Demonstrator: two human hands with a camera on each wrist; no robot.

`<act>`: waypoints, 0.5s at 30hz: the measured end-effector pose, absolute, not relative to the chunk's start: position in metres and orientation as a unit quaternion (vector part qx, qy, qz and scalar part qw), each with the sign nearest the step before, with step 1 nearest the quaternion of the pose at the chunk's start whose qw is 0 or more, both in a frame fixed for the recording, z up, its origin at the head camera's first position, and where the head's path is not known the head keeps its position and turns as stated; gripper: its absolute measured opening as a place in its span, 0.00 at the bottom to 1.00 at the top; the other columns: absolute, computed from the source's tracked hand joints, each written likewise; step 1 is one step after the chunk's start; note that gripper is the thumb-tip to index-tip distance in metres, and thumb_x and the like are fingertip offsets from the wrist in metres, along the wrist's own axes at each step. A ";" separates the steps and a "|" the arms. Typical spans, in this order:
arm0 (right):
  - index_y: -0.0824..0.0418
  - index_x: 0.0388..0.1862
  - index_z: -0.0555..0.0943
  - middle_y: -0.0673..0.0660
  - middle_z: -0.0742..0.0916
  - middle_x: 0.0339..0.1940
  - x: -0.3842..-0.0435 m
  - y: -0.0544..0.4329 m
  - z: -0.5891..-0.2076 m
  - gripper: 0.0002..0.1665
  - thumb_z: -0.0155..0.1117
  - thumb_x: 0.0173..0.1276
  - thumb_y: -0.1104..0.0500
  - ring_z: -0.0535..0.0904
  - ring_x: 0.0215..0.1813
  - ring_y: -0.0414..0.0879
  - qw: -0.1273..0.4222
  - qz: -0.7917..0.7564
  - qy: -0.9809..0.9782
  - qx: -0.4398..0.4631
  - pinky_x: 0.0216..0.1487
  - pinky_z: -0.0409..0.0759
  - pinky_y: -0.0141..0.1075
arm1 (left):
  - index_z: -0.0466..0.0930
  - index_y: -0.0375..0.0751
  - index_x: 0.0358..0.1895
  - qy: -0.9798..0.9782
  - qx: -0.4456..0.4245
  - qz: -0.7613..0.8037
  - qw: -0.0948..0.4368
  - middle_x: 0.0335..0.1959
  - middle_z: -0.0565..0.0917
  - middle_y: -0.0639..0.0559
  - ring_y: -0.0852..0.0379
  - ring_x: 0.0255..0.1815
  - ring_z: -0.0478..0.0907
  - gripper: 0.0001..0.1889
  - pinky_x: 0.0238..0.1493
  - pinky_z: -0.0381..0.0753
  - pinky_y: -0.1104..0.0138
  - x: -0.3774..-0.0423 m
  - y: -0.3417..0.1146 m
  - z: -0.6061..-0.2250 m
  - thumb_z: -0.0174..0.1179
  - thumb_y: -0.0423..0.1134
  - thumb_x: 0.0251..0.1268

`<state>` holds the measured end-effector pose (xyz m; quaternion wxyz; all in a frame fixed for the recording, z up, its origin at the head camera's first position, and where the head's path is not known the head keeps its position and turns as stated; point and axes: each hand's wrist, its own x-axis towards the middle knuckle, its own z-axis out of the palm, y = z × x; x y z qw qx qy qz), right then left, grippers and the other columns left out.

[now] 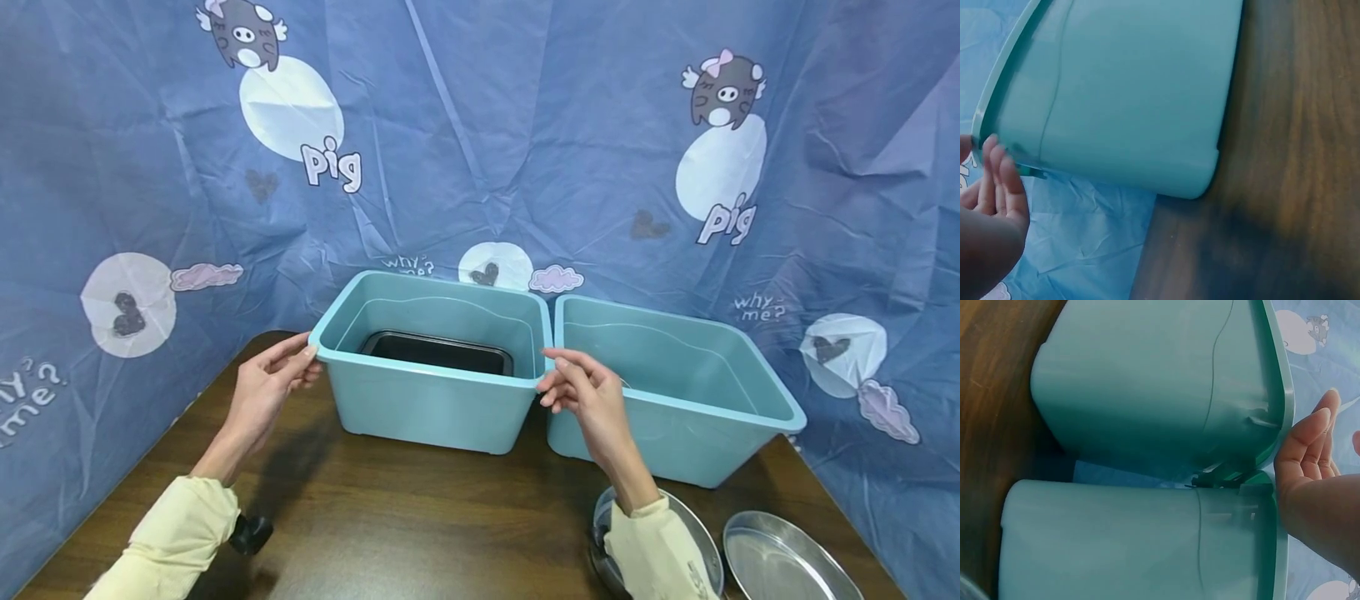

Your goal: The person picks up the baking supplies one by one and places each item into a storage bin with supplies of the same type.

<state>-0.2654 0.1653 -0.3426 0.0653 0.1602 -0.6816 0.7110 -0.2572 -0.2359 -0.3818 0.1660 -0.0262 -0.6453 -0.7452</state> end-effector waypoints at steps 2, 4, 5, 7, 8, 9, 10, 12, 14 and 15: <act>0.70 0.63 0.79 0.56 0.87 0.29 -0.265 0.168 -0.344 0.19 0.55 0.83 0.58 0.82 0.27 0.44 0.067 0.711 -0.682 0.157 0.29 0.81 0.32 | 0.78 0.26 0.61 -0.650 -0.007 -0.736 0.190 0.29 0.87 0.58 0.65 0.29 0.83 0.19 0.34 0.83 0.74 -0.255 -0.235 -0.386 0.64 0.34 0.74; 0.70 0.63 0.79 0.56 0.87 0.29 -0.264 0.170 -0.346 0.20 0.54 0.83 0.58 0.83 0.27 0.44 0.068 0.708 -0.686 0.153 0.29 0.82 0.32 | 0.85 0.34 0.51 -0.652 0.013 -0.730 0.204 0.27 0.87 0.58 0.65 0.28 0.83 0.09 0.33 0.82 0.75 -0.252 -0.234 -0.391 0.65 0.33 0.72; 0.70 0.63 0.79 0.56 0.88 0.29 -0.264 0.171 -0.346 0.20 0.54 0.83 0.58 0.83 0.27 0.44 0.068 0.706 -0.689 0.151 0.29 0.82 0.32 | 0.86 0.37 0.46 -0.654 0.020 -0.727 0.208 0.27 0.87 0.58 0.65 0.28 0.83 0.05 0.32 0.81 0.75 -0.250 -0.234 -0.395 0.65 0.33 0.72; 0.71 0.63 0.79 0.55 0.88 0.30 -0.264 0.174 -0.347 0.20 0.53 0.84 0.58 0.83 0.27 0.44 0.069 0.702 -0.693 0.149 0.30 0.82 0.32 | 0.87 0.42 0.41 -0.660 0.032 -0.722 0.205 0.26 0.86 0.59 0.65 0.28 0.83 0.03 0.31 0.81 0.75 -0.247 -0.234 -0.403 0.65 0.31 0.72; 0.71 0.64 0.78 0.55 0.88 0.30 -0.264 0.175 -0.348 0.20 0.53 0.84 0.58 0.83 0.27 0.44 0.070 0.702 -0.694 0.148 0.30 0.82 0.32 | 0.87 0.41 0.40 -0.660 0.034 -0.724 0.199 0.26 0.86 0.58 0.64 0.28 0.83 0.03 0.31 0.81 0.75 -0.246 -0.233 -0.407 0.64 0.31 0.72; 0.71 0.64 0.78 0.55 0.88 0.30 -0.263 0.177 -0.349 0.20 0.53 0.84 0.58 0.83 0.28 0.44 0.072 0.701 -0.694 0.146 0.30 0.82 0.32 | 0.87 0.40 0.40 -0.661 0.036 -0.724 0.194 0.26 0.86 0.58 0.64 0.28 0.83 0.03 0.31 0.81 0.75 -0.245 -0.232 -0.411 0.64 0.31 0.73; 0.71 0.64 0.78 0.55 0.88 0.30 -0.263 0.178 -0.349 0.20 0.53 0.84 0.58 0.83 0.28 0.43 0.073 0.701 -0.694 0.145 0.30 0.83 0.32 | 0.86 0.37 0.42 -0.666 0.039 -0.720 0.188 0.27 0.86 0.58 0.64 0.28 0.83 0.03 0.32 0.81 0.74 -0.243 -0.232 -0.415 0.63 0.31 0.73; 0.71 0.64 0.77 0.54 0.88 0.30 -0.261 0.180 -0.350 0.21 0.53 0.84 0.58 0.83 0.28 0.43 0.074 0.702 -0.694 0.143 0.30 0.82 0.31 | 0.85 0.32 0.45 -0.678 0.043 -0.712 0.177 0.27 0.86 0.58 0.64 0.29 0.83 0.05 0.33 0.82 0.73 -0.242 -0.229 -0.421 0.62 0.31 0.74; 0.72 0.65 0.77 0.54 0.87 0.29 -0.261 0.182 -0.350 0.21 0.53 0.84 0.58 0.83 0.27 0.43 0.074 0.706 -0.690 0.140 0.30 0.82 0.31 | 0.82 0.27 0.49 -0.691 0.045 -0.703 0.166 0.29 0.86 0.58 0.63 0.30 0.83 0.09 0.34 0.82 0.72 -0.241 -0.226 -0.427 0.62 0.32 0.75; 0.72 0.65 0.76 0.54 0.87 0.29 -0.260 0.183 -0.351 0.21 0.53 0.84 0.59 0.83 0.27 0.43 0.074 0.707 -0.689 0.140 0.30 0.82 0.31 | 0.81 0.26 0.51 -0.695 0.046 -0.699 0.160 0.29 0.86 0.58 0.62 0.31 0.83 0.11 0.34 0.83 0.71 -0.240 -0.224 -0.430 0.62 0.33 0.75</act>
